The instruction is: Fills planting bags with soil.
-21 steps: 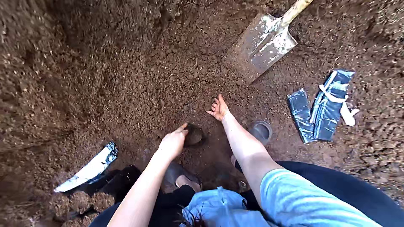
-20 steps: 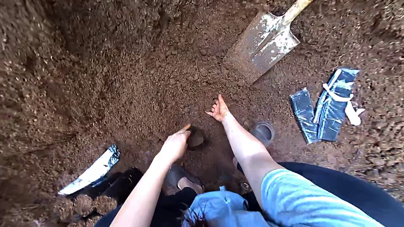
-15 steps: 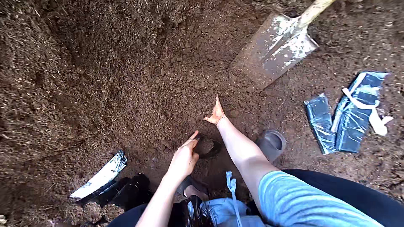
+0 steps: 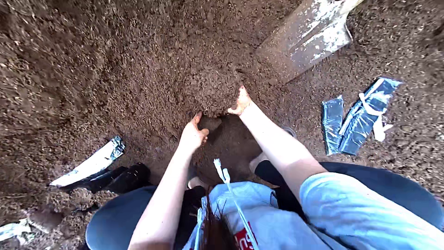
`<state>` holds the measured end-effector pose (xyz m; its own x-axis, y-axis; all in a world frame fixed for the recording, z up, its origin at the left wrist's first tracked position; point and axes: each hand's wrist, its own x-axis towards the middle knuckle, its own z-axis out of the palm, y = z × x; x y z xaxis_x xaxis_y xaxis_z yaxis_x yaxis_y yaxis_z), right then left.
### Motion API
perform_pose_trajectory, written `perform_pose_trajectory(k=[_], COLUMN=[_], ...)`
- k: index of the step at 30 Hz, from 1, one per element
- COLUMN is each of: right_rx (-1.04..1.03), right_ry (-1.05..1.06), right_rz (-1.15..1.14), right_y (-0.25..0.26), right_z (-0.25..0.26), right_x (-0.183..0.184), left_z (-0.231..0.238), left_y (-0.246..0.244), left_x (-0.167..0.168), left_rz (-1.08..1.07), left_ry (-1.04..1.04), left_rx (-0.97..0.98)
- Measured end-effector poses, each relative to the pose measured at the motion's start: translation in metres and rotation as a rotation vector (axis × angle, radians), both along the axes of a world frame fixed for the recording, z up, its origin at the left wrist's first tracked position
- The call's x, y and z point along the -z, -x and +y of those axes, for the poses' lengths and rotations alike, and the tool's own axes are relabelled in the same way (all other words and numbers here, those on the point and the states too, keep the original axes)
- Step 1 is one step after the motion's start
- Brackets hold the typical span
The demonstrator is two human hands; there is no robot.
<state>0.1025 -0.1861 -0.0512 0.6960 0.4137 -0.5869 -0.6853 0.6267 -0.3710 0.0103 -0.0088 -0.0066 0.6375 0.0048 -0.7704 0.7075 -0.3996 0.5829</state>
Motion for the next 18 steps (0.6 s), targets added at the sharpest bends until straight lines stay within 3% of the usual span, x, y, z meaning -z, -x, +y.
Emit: perform_pose_trajectory(k=[3,7,11,15,18], right_rx=[-0.102,-0.285,-0.482,-0.723,-0.818], right_ry=[0.094,0.141,0.556,0.834,1.258], right_rz=[0.048,-0.053,-0.399,-0.689,-0.895], right_y=[0.019,0.047,0.068,0.076,0.076], right_z=[-0.003,0.002,0.012,0.017,0.005], right_x=[-0.037,-0.034,-0.05,-0.075,-0.066], left_z=[-0.003,-0.015,-0.021,-0.01,-0.004], left_y=[0.003,0.025,0.05,0.07,0.074], left_x=[-0.001,0.001,0.004,0.012,0.016], left_rz=[-0.072,-0.094,-0.101,-0.193,-0.214], left_ry=[-0.026,-0.085,-0.145,-0.173,-0.205], left_rx=[0.008,-0.055,-0.148,-0.133,-0.061])
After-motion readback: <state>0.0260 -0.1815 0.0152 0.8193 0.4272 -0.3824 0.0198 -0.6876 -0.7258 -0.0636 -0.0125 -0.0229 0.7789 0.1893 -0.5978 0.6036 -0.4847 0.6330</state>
